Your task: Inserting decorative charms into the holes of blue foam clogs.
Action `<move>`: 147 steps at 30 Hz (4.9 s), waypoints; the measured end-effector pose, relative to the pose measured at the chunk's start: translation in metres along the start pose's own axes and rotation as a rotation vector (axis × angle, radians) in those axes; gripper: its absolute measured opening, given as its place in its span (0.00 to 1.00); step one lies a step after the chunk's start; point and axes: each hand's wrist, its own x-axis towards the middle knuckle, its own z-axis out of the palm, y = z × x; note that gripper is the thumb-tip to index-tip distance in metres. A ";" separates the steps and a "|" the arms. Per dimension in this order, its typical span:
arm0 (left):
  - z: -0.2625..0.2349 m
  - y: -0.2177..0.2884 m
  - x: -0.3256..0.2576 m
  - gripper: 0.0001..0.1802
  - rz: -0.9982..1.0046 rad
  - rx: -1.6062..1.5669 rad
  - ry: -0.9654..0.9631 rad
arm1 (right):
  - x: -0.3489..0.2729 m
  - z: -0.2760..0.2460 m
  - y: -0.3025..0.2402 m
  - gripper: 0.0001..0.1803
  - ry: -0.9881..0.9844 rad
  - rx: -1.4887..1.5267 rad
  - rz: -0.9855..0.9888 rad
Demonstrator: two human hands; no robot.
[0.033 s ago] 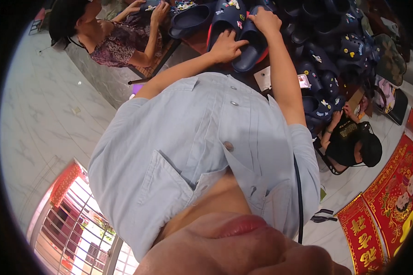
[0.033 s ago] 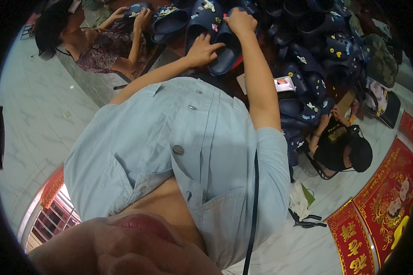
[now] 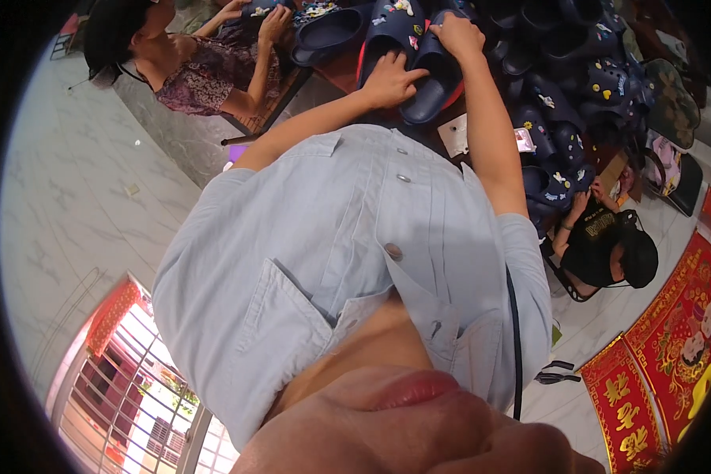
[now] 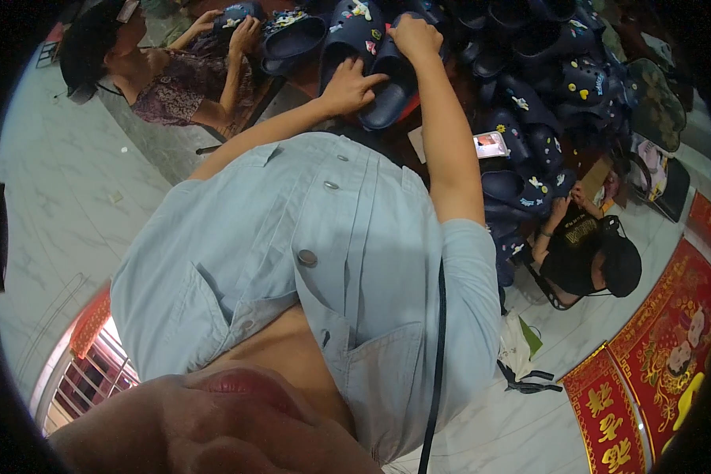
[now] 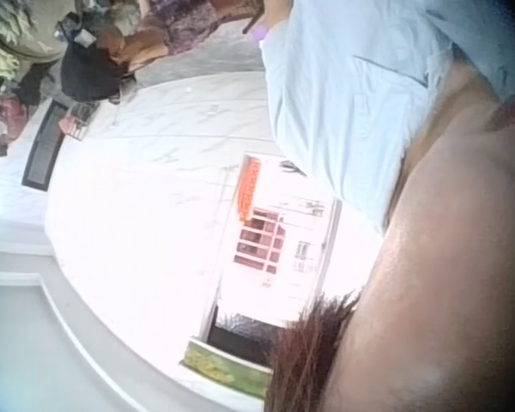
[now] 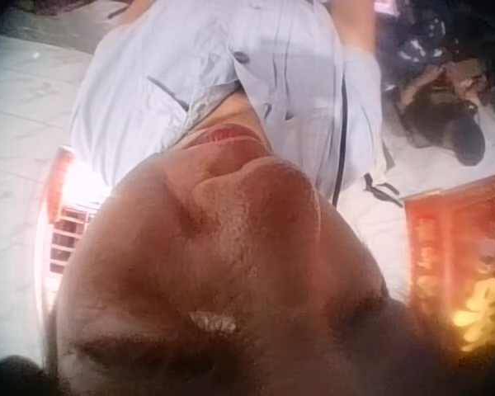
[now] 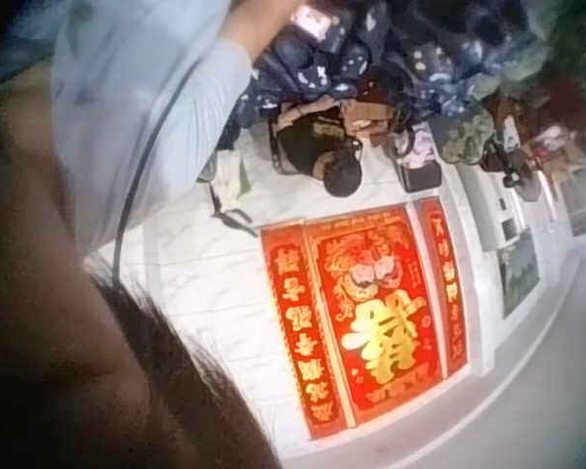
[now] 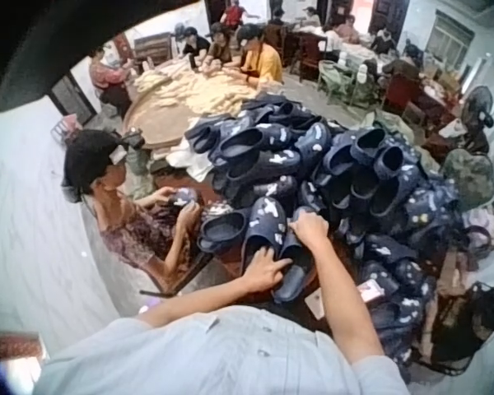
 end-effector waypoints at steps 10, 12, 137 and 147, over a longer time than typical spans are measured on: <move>-0.001 0.003 0.003 0.26 -0.006 0.010 -0.049 | 0.018 0.016 0.034 0.24 -0.102 0.225 -0.124; 0.001 0.000 0.001 0.26 -0.010 0.037 -0.036 | 0.004 0.009 0.014 0.26 -0.047 0.199 -0.116; -0.025 -0.096 0.034 0.18 -0.540 0.049 0.180 | -0.026 0.008 -0.014 0.12 -0.033 0.118 -0.708; -0.018 -0.101 0.034 0.18 -0.560 0.093 0.178 | -0.019 0.012 -0.016 0.11 -0.088 0.159 -0.742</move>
